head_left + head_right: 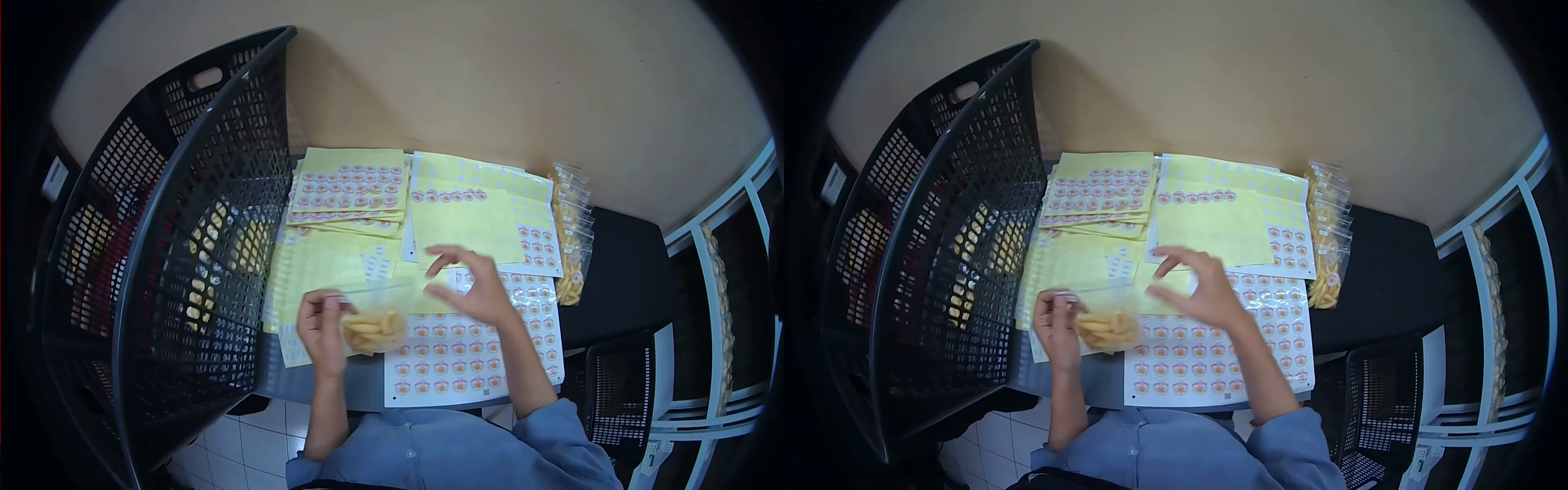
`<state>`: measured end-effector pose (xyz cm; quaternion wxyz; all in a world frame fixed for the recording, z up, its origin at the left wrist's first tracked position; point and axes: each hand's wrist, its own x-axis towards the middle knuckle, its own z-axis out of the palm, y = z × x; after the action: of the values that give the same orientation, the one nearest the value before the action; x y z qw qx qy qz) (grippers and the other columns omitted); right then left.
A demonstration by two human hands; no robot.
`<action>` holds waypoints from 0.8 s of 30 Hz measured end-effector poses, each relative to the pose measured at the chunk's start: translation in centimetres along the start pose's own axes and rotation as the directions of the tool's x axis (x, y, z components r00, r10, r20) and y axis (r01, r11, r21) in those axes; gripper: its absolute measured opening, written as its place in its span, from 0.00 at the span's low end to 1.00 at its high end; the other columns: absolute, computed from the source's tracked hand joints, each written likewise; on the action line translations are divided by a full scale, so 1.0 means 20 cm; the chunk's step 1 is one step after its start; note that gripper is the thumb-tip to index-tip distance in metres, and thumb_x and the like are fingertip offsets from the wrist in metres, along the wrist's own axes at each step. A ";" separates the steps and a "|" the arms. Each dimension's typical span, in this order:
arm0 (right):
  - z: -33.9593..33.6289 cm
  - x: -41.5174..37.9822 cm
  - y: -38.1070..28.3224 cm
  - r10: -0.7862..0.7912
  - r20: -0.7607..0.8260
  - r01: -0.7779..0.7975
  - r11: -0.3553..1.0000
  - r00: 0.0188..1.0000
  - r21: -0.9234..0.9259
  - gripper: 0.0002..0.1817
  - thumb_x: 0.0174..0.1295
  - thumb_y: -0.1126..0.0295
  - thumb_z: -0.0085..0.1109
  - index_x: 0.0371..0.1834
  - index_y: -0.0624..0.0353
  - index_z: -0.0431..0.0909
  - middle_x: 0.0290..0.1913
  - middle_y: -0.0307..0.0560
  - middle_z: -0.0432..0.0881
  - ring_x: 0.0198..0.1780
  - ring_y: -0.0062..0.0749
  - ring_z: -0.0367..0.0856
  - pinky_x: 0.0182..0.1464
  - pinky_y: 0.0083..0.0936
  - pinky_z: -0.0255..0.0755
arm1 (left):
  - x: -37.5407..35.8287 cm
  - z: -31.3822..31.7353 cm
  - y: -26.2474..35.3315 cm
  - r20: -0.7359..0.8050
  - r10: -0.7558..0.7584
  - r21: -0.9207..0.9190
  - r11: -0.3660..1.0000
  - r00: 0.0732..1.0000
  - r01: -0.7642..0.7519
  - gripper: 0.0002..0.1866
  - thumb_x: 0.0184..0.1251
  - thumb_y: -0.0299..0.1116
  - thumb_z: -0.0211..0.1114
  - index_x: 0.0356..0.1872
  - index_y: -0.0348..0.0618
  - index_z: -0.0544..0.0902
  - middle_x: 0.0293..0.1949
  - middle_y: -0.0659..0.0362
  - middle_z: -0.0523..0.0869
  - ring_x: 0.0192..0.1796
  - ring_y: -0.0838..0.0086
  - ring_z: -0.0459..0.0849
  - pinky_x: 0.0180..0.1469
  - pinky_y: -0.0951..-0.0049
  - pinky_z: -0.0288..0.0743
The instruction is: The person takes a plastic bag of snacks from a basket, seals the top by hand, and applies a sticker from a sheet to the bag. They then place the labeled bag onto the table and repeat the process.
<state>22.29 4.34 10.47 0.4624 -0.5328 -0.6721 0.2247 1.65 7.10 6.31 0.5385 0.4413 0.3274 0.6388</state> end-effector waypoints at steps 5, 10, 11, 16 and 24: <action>-0.25 0.15 0.60 0.222 -0.404 -0.294 0.947 0.887 -0.126 0.11 0.51 0.76 0.55 0.39 0.64 0.74 0.29 0.46 0.78 0.31 0.25 0.76 0.32 0.19 0.69 | 0.07 -0.15 -0.04 0.049 -0.221 -0.334 0.916 0.974 0.225 0.07 0.65 0.33 0.49 0.34 0.41 0.73 0.30 0.63 0.77 0.32 0.81 0.75 0.33 0.81 0.70; -0.39 0.31 0.80 0.203 -0.249 -0.302 0.828 0.947 -0.473 0.14 0.50 0.78 0.50 0.42 0.58 0.74 0.37 0.49 0.73 0.40 0.37 0.75 0.40 0.28 0.71 | 0.09 -0.17 -0.13 0.011 -0.446 -0.380 0.826 0.895 0.416 0.09 0.65 0.36 0.48 0.36 0.43 0.74 0.34 0.63 0.79 0.36 0.80 0.76 0.37 0.78 0.71; -0.39 0.34 0.81 0.259 -0.189 -0.320 0.781 0.947 -0.536 0.15 0.50 0.79 0.49 0.43 0.56 0.73 0.39 0.49 0.71 0.43 0.41 0.73 0.43 0.31 0.70 | 0.09 -0.17 -0.14 0.033 -0.499 -0.449 0.766 0.866 0.459 0.09 0.66 0.34 0.47 0.36 0.42 0.72 0.31 0.63 0.75 0.32 0.81 0.74 0.33 0.81 0.69; -0.42 0.41 0.83 0.317 -0.031 -0.247 0.673 0.948 -0.697 0.12 0.51 0.75 0.51 0.40 0.54 0.73 0.40 0.48 0.70 0.44 0.42 0.72 0.44 0.33 0.69 | 0.10 -0.16 -0.16 0.016 -0.605 -0.538 0.666 0.796 0.517 0.08 0.66 0.33 0.46 0.36 0.40 0.69 0.29 0.63 0.70 0.29 0.82 0.69 0.27 0.86 0.66; -0.44 0.40 0.86 0.252 -0.050 -0.218 0.699 0.966 -0.682 0.04 0.49 0.75 0.54 0.29 0.60 0.73 0.33 0.46 0.72 0.35 0.42 0.75 0.38 0.32 0.70 | 0.10 -0.16 -0.15 0.070 -0.596 -0.562 0.639 0.800 0.525 0.07 0.66 0.33 0.46 0.36 0.40 0.69 0.30 0.62 0.70 0.30 0.81 0.69 0.29 0.85 0.66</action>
<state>38.54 15.80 4.02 0.1862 -0.7408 -0.6446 0.0322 -0.09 9.87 2.79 0.7928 0.1016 0.2799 0.5318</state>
